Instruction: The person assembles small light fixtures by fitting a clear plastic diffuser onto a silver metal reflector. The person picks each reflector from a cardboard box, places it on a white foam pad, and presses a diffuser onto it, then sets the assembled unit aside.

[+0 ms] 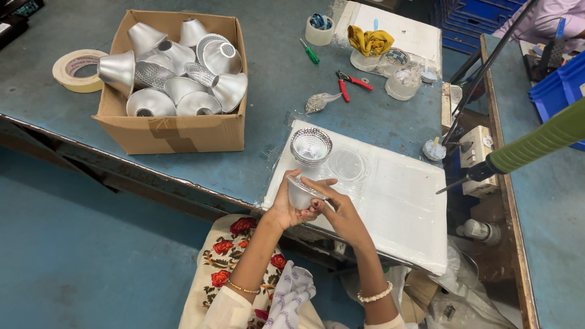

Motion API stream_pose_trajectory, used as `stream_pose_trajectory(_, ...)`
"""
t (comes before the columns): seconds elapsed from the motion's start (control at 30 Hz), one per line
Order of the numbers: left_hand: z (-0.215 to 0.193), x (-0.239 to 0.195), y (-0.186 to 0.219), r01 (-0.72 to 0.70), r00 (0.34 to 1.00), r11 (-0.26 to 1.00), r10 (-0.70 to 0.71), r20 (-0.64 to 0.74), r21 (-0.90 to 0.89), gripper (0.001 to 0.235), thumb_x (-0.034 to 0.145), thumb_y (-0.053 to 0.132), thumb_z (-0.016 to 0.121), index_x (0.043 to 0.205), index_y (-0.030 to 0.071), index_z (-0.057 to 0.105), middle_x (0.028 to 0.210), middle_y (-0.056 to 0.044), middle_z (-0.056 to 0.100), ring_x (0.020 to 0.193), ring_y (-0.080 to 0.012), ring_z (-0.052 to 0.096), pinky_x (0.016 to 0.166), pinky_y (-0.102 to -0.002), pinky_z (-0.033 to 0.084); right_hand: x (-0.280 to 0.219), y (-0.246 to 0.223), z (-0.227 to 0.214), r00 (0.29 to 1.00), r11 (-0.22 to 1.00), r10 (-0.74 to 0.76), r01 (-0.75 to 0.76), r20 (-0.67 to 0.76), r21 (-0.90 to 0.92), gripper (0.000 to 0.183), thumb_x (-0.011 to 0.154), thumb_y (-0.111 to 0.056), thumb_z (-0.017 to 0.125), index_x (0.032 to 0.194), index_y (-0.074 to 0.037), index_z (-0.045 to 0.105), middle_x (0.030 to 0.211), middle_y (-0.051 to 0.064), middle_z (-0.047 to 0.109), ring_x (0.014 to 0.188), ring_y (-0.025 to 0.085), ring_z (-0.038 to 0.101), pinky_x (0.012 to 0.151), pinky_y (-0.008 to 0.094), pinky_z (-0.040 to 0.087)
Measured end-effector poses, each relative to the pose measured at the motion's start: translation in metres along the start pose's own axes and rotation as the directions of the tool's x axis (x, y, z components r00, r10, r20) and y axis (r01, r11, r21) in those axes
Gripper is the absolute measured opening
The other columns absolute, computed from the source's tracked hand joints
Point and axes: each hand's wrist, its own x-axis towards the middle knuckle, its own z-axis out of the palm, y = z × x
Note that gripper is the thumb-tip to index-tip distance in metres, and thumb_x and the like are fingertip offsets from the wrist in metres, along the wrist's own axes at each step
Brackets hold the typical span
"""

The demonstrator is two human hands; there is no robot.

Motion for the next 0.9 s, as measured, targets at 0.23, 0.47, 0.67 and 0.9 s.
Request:
stream_pose_trajectory(0.23,-0.016,0.004,-0.003,0.000,1.000,0.994,0.002,0.012,-0.109,0.098,0.087,0.068,0.047,0.154,-0.003,0.042,0.068,-0.008,0.057,0.043,-0.0103,0.044,0.039,-0.019,0.041,-0.002,0.003,0.014,0.984,0.998,0.049,-0.053,-0.174,-0.016,0.039,0.098,-0.021,0.066,0.133,-0.007,0.071,0.106,0.008,0.076,0.088,0.011,0.064,0.086,0.029,0.054)
stream_pose_trajectory(0.47,-0.011,0.001,-0.006,-0.036,0.999,0.987,0.038,0.005,-0.159,0.094,0.092,0.069,0.044,0.152,-0.003,0.043,0.072,-0.009,0.060,0.049,-0.0131,0.052,0.042,-0.023,0.041,-0.006,0.023,0.018,0.973,0.993,0.080,-0.058,-0.216,0.106,0.038,0.100,-0.019,0.064,0.135,-0.004,0.069,0.104,0.009,0.070,0.081,0.010,0.058,0.078,0.027,0.055)
stream_pose_trajectory(0.67,0.030,-0.033,0.010,-0.389,0.903,0.899,0.415,-0.109,0.200,0.073,0.091,0.060,0.048,0.144,0.009,0.047,0.105,-0.017,0.068,0.078,-0.0262,0.068,0.052,-0.027,0.050,-0.013,0.041,0.009,0.887,0.994,-0.105,0.108,-0.449,-0.020,0.032,0.106,-0.016,0.052,0.130,0.001,0.065,0.124,0.011,0.070,0.112,0.017,0.069,0.090,0.031,0.058)
stream_pose_trajectory(0.9,0.058,-0.109,0.141,-0.449,0.039,-0.094,0.991,0.124,0.889,0.073,0.097,-0.002,0.061,0.156,0.021,0.026,0.151,-0.019,0.042,0.125,-0.0298,0.054,0.094,-0.041,0.050,-0.010,0.038,0.010,0.921,0.998,0.001,-0.024,-0.390,-0.054,0.026,0.100,-0.009,0.058,0.121,0.001,0.069,0.118,0.012,0.071,0.106,0.021,0.072,0.089,0.032,0.056)
